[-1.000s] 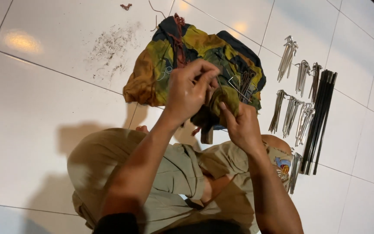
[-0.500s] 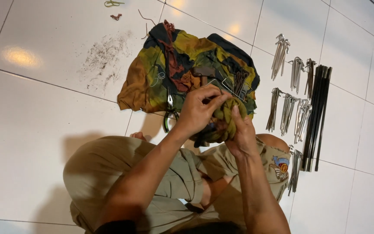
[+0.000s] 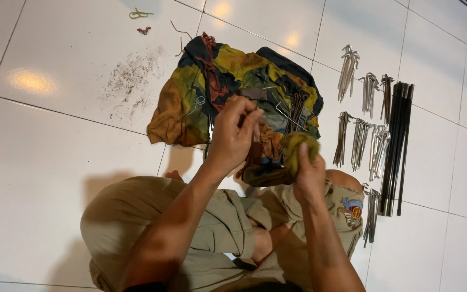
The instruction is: Repairing or modifying a camouflage bag and metal stakes using a hammer and pliers
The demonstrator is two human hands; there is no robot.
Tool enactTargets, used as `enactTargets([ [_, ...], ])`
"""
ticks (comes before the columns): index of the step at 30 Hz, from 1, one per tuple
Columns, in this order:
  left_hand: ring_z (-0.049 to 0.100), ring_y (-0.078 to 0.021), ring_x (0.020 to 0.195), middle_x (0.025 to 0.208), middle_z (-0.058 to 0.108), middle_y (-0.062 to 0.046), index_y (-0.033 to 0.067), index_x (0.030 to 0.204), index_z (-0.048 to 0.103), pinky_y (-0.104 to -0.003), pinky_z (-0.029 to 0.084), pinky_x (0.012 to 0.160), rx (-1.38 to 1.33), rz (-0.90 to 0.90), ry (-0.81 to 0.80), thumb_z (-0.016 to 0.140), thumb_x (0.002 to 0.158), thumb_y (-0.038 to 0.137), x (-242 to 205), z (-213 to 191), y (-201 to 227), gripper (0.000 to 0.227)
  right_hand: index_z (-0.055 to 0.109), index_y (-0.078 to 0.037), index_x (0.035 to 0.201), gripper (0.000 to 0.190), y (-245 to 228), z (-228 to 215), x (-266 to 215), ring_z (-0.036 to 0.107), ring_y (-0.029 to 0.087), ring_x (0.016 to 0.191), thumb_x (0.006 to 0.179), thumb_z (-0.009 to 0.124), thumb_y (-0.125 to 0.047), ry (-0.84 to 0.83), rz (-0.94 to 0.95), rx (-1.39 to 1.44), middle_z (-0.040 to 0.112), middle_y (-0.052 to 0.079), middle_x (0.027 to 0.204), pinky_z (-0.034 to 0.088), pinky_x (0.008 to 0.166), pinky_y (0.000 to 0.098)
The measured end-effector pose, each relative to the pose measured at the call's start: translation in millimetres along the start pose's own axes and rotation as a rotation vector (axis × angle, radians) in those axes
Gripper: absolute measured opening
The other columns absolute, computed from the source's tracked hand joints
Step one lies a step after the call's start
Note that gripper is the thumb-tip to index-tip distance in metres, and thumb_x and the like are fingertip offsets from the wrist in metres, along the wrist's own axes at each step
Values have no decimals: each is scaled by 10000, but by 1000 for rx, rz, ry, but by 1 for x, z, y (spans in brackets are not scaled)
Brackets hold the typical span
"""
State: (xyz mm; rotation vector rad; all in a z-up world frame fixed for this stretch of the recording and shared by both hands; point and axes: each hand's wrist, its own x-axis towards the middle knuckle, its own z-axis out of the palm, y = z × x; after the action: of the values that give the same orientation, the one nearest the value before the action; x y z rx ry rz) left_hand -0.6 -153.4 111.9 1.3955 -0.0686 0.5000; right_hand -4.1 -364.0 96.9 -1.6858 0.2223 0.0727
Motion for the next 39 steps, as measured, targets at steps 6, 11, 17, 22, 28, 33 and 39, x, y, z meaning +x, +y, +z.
enactTargets([
  [6, 661, -334, 603, 662, 635, -136, 49, 872, 626, -405, 531, 541, 348, 75, -342, 621, 1030, 140, -7, 7, 10, 182, 567, 53, 1177, 783, -51, -40, 9, 527, 352, 1140, 1077, 240, -651, -110, -690, -588, 564, 275, 1225, 447, 1022, 535],
  [11, 566, -355, 477, 572, 560, -182, 40, 852, 606, -389, 476, 460, 282, -12, -401, 569, 1010, 67, -19, 16, 12, 165, 679, -17, 815, 381, -44, 3, 46, 578, 379, 926, 994, 712, -352, -409, -1033, -779, 606, 151, 1008, 496, 847, 452],
  [17, 583, -257, 450, 496, 585, -132, 100, 824, 640, -317, 435, 461, 12, -182, -178, 648, 1017, 160, -46, 37, -13, 203, 660, -62, 711, 601, 5, 22, 40, 588, 189, 651, 1139, 424, -411, -178, -475, -75, 642, 93, 671, 536, 717, 339],
  [22, 532, -129, 613, 591, 626, -103, 104, 877, 693, -299, 467, 579, -108, -306, -72, 632, 1043, 250, -44, 37, -13, 229, 703, -43, 963, 503, -20, 45, 21, 733, 228, 842, 1022, 587, -529, 124, 73, 595, 768, 149, 946, 625, 784, 345],
  [28, 527, -214, 470, 513, 581, -165, 84, 838, 664, -332, 406, 478, 123, -211, -175, 661, 1001, 174, -28, 1, 15, 186, 666, -76, 1144, 528, -31, 20, 14, 693, 245, 974, 1057, 506, -572, -46, -232, 241, 720, 134, 1096, 600, 904, 425],
  [33, 538, -222, 450, 502, 578, -187, 65, 818, 660, -335, 398, 436, 126, -222, -190, 649, 998, 131, -40, 9, 2, 192, 711, -21, 827, 410, -7, 19, 40, 651, 248, 771, 1113, 515, -239, -369, -563, -288, 690, 125, 796, 544, 766, 435],
  [39, 380, -27, 463, 523, 373, 68, 125, 936, 595, -159, 322, 482, -425, -304, 174, 471, 1105, 208, -17, -2, 12, 226, 653, -129, 817, 500, -46, 74, 22, 660, 157, 522, 1036, 540, -563, 7, -72, 326, 697, 70, 671, 593, 611, 317],
])
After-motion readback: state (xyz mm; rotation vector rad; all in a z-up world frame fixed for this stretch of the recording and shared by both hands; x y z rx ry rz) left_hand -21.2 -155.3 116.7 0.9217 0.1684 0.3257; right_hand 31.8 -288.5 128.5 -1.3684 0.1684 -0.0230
